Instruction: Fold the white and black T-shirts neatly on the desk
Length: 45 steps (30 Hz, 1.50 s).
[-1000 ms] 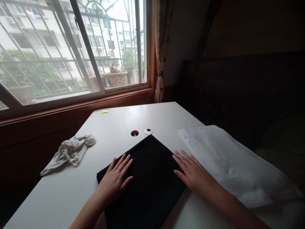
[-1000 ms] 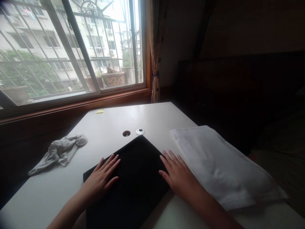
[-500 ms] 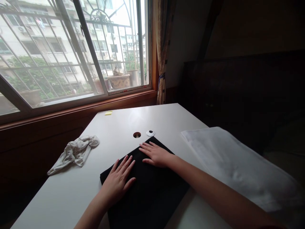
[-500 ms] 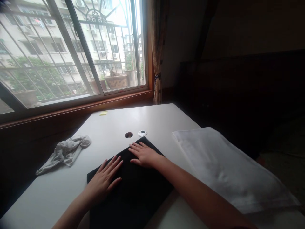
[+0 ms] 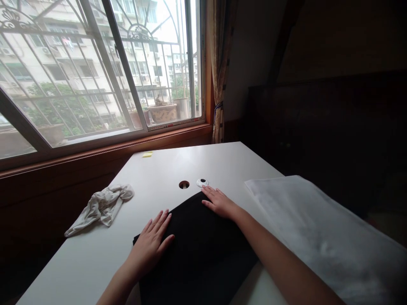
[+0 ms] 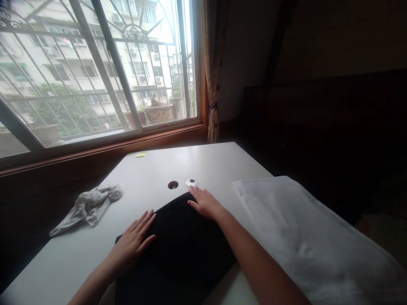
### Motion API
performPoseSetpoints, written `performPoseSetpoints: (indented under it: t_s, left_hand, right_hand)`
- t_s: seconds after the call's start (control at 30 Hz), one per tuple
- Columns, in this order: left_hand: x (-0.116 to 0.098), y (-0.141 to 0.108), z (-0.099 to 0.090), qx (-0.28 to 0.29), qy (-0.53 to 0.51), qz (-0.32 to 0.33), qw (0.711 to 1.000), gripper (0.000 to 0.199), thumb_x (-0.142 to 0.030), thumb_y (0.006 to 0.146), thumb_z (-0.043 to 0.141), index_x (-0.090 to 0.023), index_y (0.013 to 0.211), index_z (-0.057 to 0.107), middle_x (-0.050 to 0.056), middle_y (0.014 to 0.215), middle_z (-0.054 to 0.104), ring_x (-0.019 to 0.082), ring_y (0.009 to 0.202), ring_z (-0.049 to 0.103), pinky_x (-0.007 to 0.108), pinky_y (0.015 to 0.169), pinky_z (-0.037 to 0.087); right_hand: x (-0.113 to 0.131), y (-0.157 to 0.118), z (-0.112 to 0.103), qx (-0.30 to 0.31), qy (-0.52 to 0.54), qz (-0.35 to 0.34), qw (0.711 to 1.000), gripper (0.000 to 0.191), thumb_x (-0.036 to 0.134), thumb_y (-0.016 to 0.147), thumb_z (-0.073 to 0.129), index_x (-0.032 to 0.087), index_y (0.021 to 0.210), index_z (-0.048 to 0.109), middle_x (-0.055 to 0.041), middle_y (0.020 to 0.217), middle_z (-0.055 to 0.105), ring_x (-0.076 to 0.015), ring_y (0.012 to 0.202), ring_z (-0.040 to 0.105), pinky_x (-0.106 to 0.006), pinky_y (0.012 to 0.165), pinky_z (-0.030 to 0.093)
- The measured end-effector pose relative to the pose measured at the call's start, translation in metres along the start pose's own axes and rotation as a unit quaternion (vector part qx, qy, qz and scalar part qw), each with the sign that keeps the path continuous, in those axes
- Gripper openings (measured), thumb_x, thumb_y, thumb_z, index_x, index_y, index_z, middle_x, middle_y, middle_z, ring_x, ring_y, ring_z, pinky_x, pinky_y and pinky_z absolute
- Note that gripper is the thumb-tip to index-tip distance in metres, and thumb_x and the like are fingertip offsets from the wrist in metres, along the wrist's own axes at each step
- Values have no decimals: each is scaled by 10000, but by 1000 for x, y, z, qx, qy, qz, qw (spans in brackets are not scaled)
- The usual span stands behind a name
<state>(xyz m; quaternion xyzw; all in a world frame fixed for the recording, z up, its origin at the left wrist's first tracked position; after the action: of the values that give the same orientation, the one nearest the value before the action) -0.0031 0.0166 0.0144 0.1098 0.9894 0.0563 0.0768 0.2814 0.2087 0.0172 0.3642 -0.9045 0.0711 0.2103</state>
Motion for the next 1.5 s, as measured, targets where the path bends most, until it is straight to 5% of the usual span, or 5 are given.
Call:
performPoseSetpoints:
  t_s: [0.4, 0.8, 1.07, 1.23, 1.5]
  left_hand:
    - [15, 2, 0, 21, -26, -59, 998, 660, -582, 1055, 358, -323, 1641, 198, 39, 1679, 277, 284, 1563, 231, 593, 1253, 250]
    - [85, -5, 5, -36, -72, -88, 993, 488, -490, 1039, 397, -301, 1444, 593, 45, 1556, 527, 299, 1484, 425, 570, 1199, 367]
    - [67, -2, -13, -99, -198, -106, 969, 521, -636, 958, 493, -285, 1270, 716, 60, 1359, 705, 313, 1345, 591, 525, 1141, 473]
    - [53, -4, -24, -79, -296, -139, 942, 529, -636, 910, 588, -296, 1306, 676, 56, 1213, 760, 294, 1191, 688, 470, 1013, 578]
    - [48, -4, -24, -67, -315, -143, 936, 536, -608, 877, 644, -296, 1312, 667, 60, 1158, 747, 273, 1086, 714, 447, 959, 596]
  right_hand:
    - [-38, -10, -10, -33, -6, 51, 998, 672, 596, 1045, 288, 224, 1594, 403, -55, 1686, 289, -262, 1574, 201, -481, 1275, 141]
    - [-50, -12, -10, -90, 7, 35, 995, 542, 483, 1049, 360, 241, 1489, 565, -25, 1599, 465, -250, 1533, 318, -449, 1270, 214]
    - [-52, -11, -9, -91, 24, 43, 995, 527, 498, 1044, 390, 268, 1483, 570, -15, 1596, 471, -266, 1531, 320, -479, 1261, 236]
    - [-51, -11, -9, -93, 20, 43, 994, 529, 496, 1045, 388, 262, 1483, 571, -19, 1592, 476, -269, 1525, 334, -480, 1261, 241]
    - [-48, -13, -11, -97, 11, 41, 994, 541, 497, 1052, 372, 240, 1486, 568, -18, 1587, 482, -260, 1518, 348, -460, 1263, 239]
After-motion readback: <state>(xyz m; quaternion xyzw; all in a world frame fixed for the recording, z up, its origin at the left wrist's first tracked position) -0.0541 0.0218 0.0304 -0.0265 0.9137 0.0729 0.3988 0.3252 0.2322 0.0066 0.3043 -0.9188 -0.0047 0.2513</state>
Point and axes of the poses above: each hand's wrist, its own y-axis towards the middle knuckle, its own z-axis out of the palm, x = y × z, the point moved 2 cm from there along y, towards the middle knuckle
